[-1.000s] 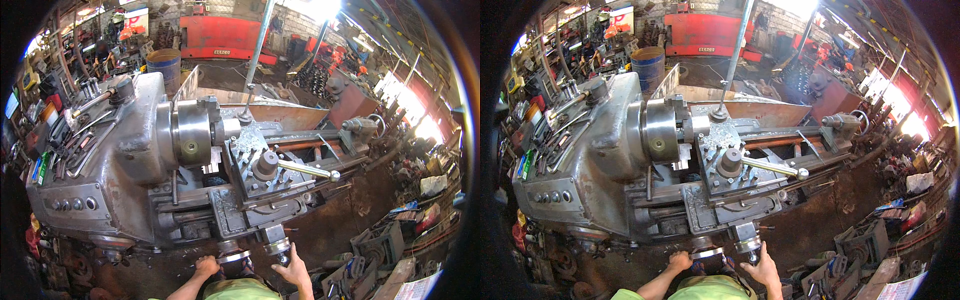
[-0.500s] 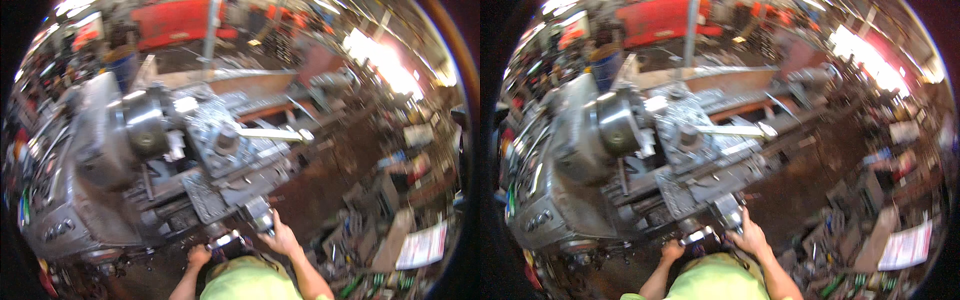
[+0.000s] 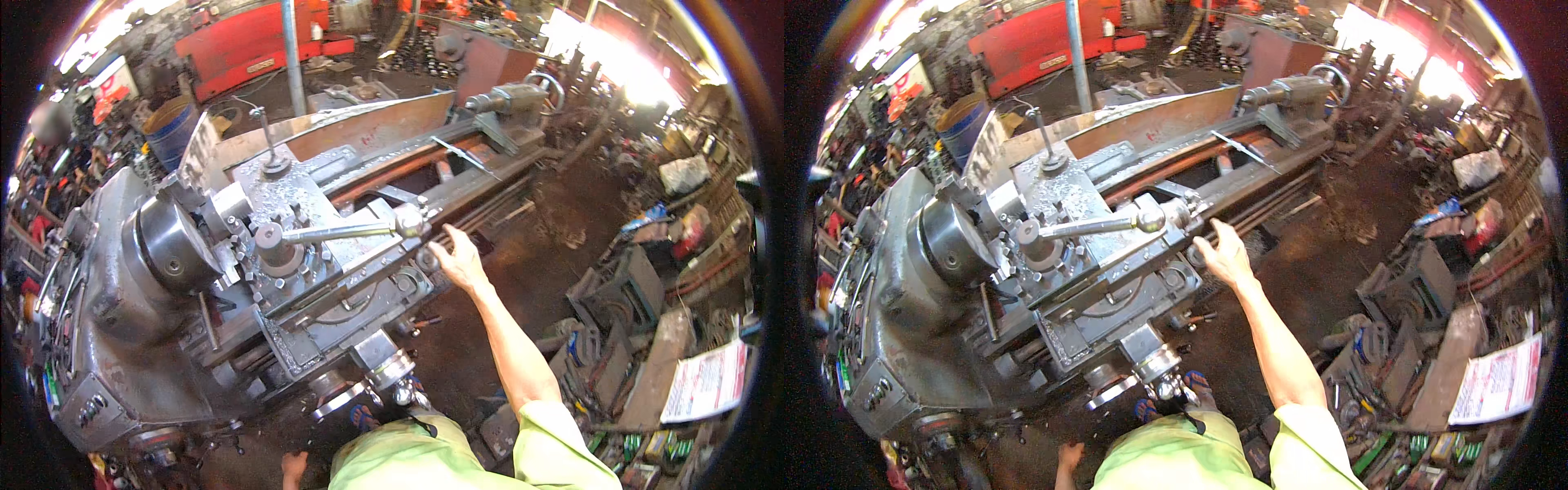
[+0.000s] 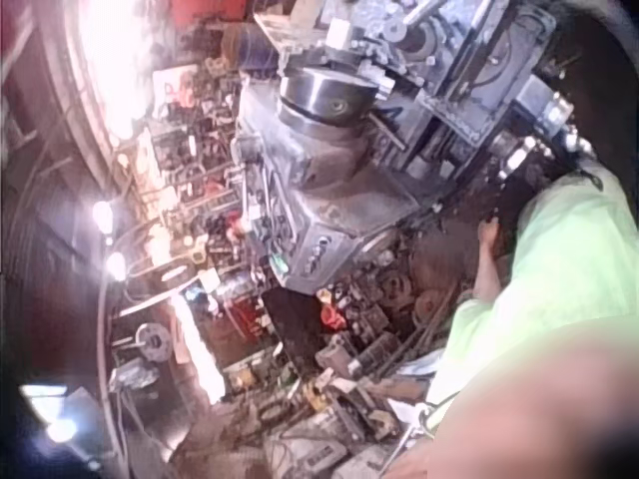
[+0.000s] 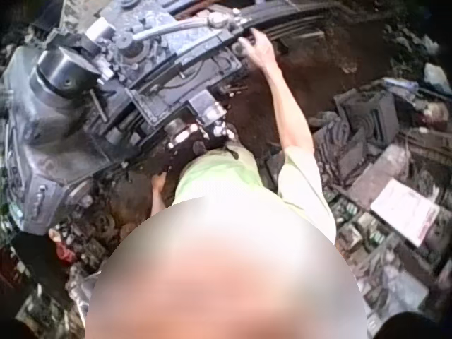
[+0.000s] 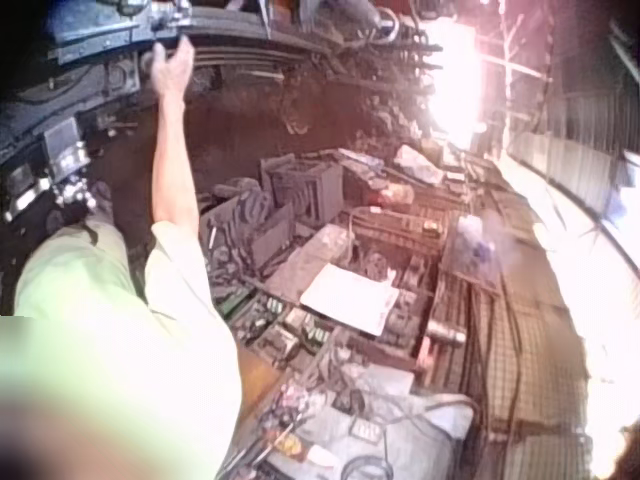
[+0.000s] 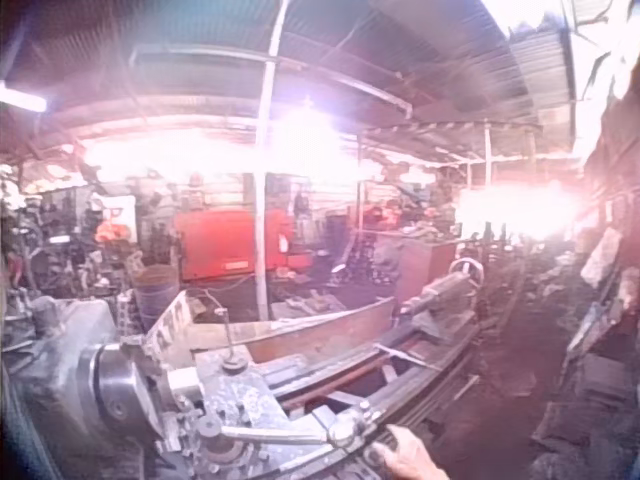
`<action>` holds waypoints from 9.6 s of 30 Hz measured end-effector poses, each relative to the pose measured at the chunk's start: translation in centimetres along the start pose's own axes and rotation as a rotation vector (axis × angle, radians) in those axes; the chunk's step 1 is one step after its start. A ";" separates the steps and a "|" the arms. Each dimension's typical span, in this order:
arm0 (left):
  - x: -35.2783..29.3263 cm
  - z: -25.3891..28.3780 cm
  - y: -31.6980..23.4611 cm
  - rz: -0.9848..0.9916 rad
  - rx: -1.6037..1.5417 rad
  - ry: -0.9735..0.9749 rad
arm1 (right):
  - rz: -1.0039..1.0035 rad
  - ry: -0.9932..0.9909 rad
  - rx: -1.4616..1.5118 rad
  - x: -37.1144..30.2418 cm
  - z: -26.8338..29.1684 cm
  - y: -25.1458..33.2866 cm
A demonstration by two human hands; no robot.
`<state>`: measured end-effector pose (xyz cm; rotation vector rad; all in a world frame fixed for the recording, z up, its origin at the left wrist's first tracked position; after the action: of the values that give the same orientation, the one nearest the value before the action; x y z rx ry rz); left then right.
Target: The person operates a metal lathe, repeatedly turning handwheels to advance the carriage and tool post while the spindle rotates a cylindrical workpiece. The person periodically stops the machine, adjusts the tool post, and resumes cutting, producing metal shavings.
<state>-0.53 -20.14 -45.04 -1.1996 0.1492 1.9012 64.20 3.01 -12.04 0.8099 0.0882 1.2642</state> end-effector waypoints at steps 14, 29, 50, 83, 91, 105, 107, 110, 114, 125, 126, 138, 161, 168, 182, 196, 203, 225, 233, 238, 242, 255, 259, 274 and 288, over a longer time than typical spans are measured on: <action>-18.7 -13.0 -4.2 0.150 -0.330 -0.096 | 0.052 0.205 0.608 9.4 -5.2 -2.2; -18.0 -12.2 -8.4 0.451 -0.163 -0.104 | 0.213 0.579 0.038 12.1 -2.4 0.0; -19.0 -18.1 -2.7 0.260 -0.558 -0.233 | 0.430 0.727 -0.244 17.8 -1.0 2.8; -20.8 -16.8 -6.2 0.288 -0.520 -0.131 | 0.491 0.037 -0.445 8.6 -4.1 0.2; -18.5 -16.4 -5.0 0.585 -0.327 -0.143 | 0.476 0.085 -0.419 7.8 -1.8 1.9; -20.9 7.4 -16.6 -0.293 -0.171 -1.159 | -0.155 0.810 0.369 -20.6 -0.2 1.5; -23.1 16.0 -20.3 -0.492 -0.180 -1.276 | -0.316 1.053 0.372 -23.2 -0.6 3.0; -27.7 27.0 -23.9 -0.635 0.008 -1.594 | -0.241 0.864 0.320 -24.8 -1.2 6.5; -28.9 35.2 -26.0 -0.656 0.134 -1.818 | -0.345 0.613 0.170 -27.5 -3.2 8.8; -26.5 37.3 -25.6 -0.577 0.183 -1.782 | -0.447 0.301 -0.099 -30.1 -6.0 9.8; -26.4 37.4 -25.5 -0.562 0.133 -1.754 | -0.465 0.307 -0.098 -30.1 -6.0 9.7; -26.3 37.7 -25.9 -0.512 0.161 -1.764 | -0.630 0.402 0.039 -30.6 -5.5 8.2; -26.0 37.6 -25.9 -0.499 0.180 -1.796 | -1.693 0.145 0.884 -28.6 -5.7 12.8; -26.1 37.6 -26.1 -0.474 0.168 -1.819 | -1.658 0.212 0.883 -29.1 -5.6 12.0; -26.4 37.3 -25.7 -0.578 0.068 -1.775 | -1.512 0.433 0.799 -30.9 -5.8 9.3; -27.0 37.4 -25.0 -0.777 -0.106 -1.746 | -1.232 0.475 1.111 -31.8 -8.3 5.0; -26.9 37.3 -25.0 -0.781 -0.119 -1.780 | -1.159 0.450 1.128 -31.2 -8.0 5.8; -24.8 38.8 -25.2 -0.480 0.323 -2.008 | -0.824 0.811 1.097 -28.3 -6.3 2.7; -24.2 39.6 -24.7 -0.396 0.399 -1.996 | -0.822 0.955 1.126 -27.6 -5.0 0.2; -24.2 39.5 -25.0 -0.338 0.396 -1.989 | -0.801 0.981 1.129 -27.0 -5.0 -1.0; -24.1 39.5 -25.1 -0.301 0.378 -2.000 | -0.810 0.987 1.129 -26.8 -5.1 -1.4; -24.1 39.2 -25.5 -0.265 0.440 -2.034 | -0.082 1.442 0.451 -27.9 -10.2 6.4; -24.1 39.0 -25.4 -0.282 0.448 -2.033 | 0.061 1.201 0.413 -27.8 -12.1 7.0; -25.2 37.7 -26.6 -0.396 0.406 -2.040 | -0.116 1.401 0.496 -27.9 -9.6 6.8; -25.7 36.9 -27.7 -0.297 0.289 -1.968 | -0.272 0.780 -0.610 0.2 -11.8 -17.6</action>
<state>-1.55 0.37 3.65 1.0389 -0.7245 1.8552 72.77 7.76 -30.82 -0.2402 0.4014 1.1871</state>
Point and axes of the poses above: each hand's wrist, its own x-axis towards the middle knuckle, its own z-axis out of the back of the hand, y = z × x, the point moved 5 cm from there along x, towards the middle knuckle, and after that the axes turned 2 degrees about y, right-handed, at the moved point
